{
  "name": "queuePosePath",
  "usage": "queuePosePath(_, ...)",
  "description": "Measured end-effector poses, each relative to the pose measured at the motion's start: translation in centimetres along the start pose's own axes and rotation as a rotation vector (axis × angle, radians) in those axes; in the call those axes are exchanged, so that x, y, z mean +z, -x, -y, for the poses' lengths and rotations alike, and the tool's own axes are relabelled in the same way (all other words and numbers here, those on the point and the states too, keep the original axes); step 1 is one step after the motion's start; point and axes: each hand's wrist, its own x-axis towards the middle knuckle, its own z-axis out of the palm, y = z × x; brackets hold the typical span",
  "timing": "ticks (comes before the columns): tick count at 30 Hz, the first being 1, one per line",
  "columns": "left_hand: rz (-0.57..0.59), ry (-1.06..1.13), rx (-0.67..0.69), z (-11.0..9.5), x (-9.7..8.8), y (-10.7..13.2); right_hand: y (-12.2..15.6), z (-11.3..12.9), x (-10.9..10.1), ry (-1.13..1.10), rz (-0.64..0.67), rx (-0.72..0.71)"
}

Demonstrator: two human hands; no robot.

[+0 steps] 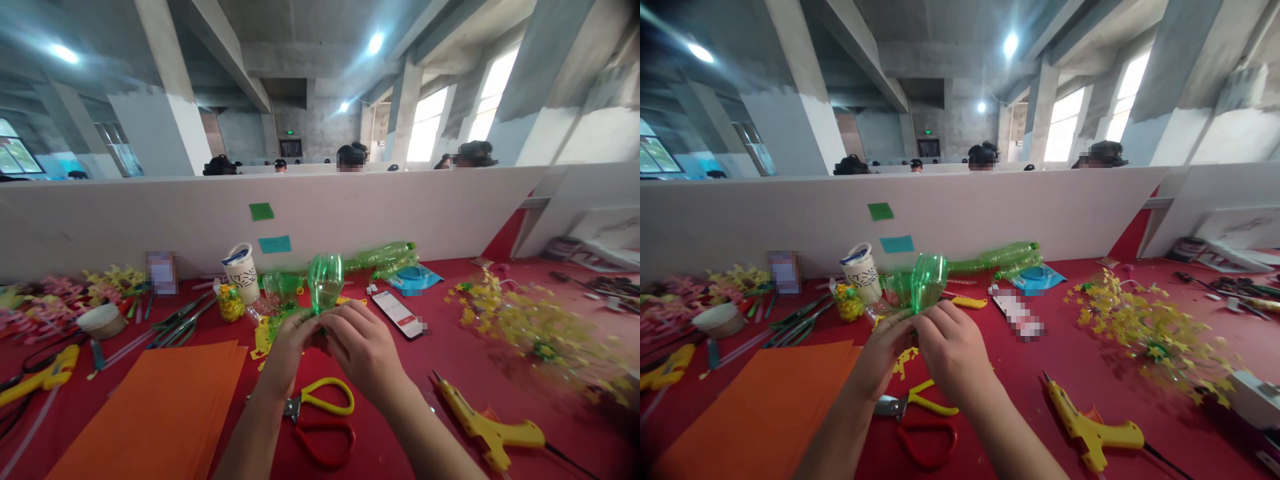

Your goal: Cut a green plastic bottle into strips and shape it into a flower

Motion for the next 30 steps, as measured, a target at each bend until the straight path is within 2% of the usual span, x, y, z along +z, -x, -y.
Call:
queuePosePath(3, 0.039, -0.018, -0.023, -0.1, 0.0, 0.0, -0.1, 0.0, -0.1, -0.012, 0.012, 0.029)
queuePosePath(7, 0.023, 0.018, 0.006, -0.1, 0.0, 0.0, -0.2, -0.1, -0.5, -0.129, -0.005, 0.096)
queuePosePath(11, 0.035, -0.004, 0.035, 0.0, -0.1, 0.1, -0.3, -0.3, -0.8, -0.185, -0.002, 0.066)
queuePosePath(17, -0.005, 0.049, 0.010, 0.1, 0.0, 0.1, -0.2, -0.6, -1.0, -0.125, -0.132, 0.174)
queuePosePath(24, -0.053, 0.105, -0.024, 0.7, -0.2, 0.0, -0.3, -0.4, -1.0, -0.103, -0.101, 0.232)
queuePosePath(30, -0.049, 0.044, -0.012, 1.0, -0.2, -0.2, -0.2, -0.3, -0.9, -0.093, -0.087, 0.292)
